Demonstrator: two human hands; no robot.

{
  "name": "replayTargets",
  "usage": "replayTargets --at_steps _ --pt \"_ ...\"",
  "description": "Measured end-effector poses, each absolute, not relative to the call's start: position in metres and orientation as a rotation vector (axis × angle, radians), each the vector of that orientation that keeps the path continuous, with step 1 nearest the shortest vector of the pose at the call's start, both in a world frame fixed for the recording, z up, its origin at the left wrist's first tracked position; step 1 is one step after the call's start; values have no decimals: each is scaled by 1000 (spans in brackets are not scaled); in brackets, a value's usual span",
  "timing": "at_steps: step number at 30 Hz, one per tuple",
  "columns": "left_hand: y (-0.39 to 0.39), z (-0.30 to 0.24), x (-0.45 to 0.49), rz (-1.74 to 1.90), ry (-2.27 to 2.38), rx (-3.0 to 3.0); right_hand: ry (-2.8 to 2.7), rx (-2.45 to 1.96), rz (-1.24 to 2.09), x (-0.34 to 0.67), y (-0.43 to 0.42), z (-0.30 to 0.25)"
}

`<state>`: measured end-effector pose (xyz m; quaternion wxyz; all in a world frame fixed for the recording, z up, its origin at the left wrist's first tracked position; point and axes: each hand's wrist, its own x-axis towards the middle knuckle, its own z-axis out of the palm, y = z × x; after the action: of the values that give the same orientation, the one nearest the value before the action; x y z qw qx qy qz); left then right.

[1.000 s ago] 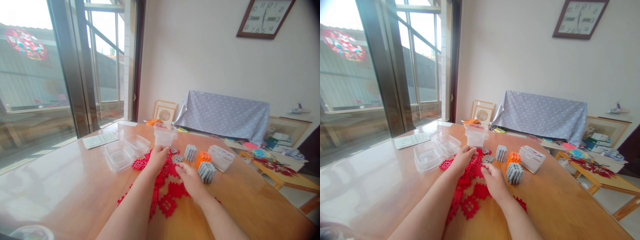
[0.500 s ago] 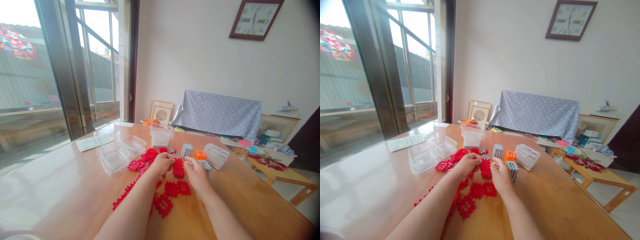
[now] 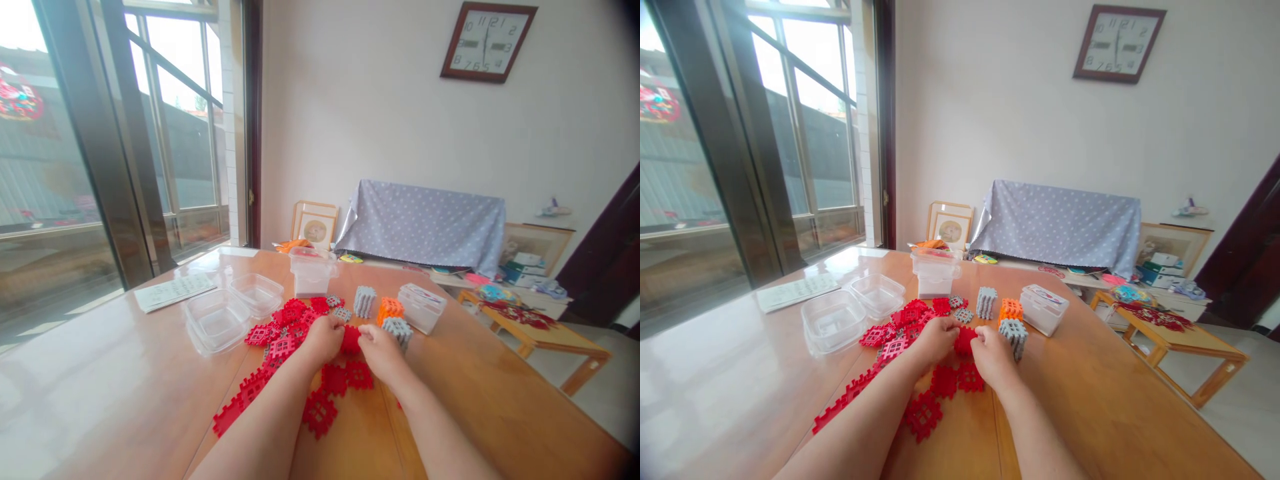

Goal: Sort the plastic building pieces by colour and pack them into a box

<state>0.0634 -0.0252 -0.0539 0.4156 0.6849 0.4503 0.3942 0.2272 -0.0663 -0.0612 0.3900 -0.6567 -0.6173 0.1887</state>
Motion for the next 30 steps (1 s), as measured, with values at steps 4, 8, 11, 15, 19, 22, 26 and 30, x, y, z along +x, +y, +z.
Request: replayTargets --at_steps 4,8,11,15,19,22,26,30 --pt "-29 -51 64 964 1174 1712 -1585 -1708 461 229 -67 -60" --pt "-28 -49 62 958 1220 1702 -1585 -1744 452 232 -64 -63" --pt "-25 -50 60 926 1271 1686 -1600 -1754 459 232 -62 -67" --pt "-21 -55 60 878 1313 1659 -1628 -1754 464 229 -63 -68" --pt "-21 -58 61 858 1317 1622 -1637 -1762 465 228 -65 -66" --pt "-22 -57 62 846 1314 1591 -1632 -1778 465 229 -66 -65" --pt "-23 -56 62 816 1302 1564 -1623 -1801 453 231 -67 -63" --pt "-23 -56 64 768 1283 1553 -1642 -1810 439 229 -67 -63"
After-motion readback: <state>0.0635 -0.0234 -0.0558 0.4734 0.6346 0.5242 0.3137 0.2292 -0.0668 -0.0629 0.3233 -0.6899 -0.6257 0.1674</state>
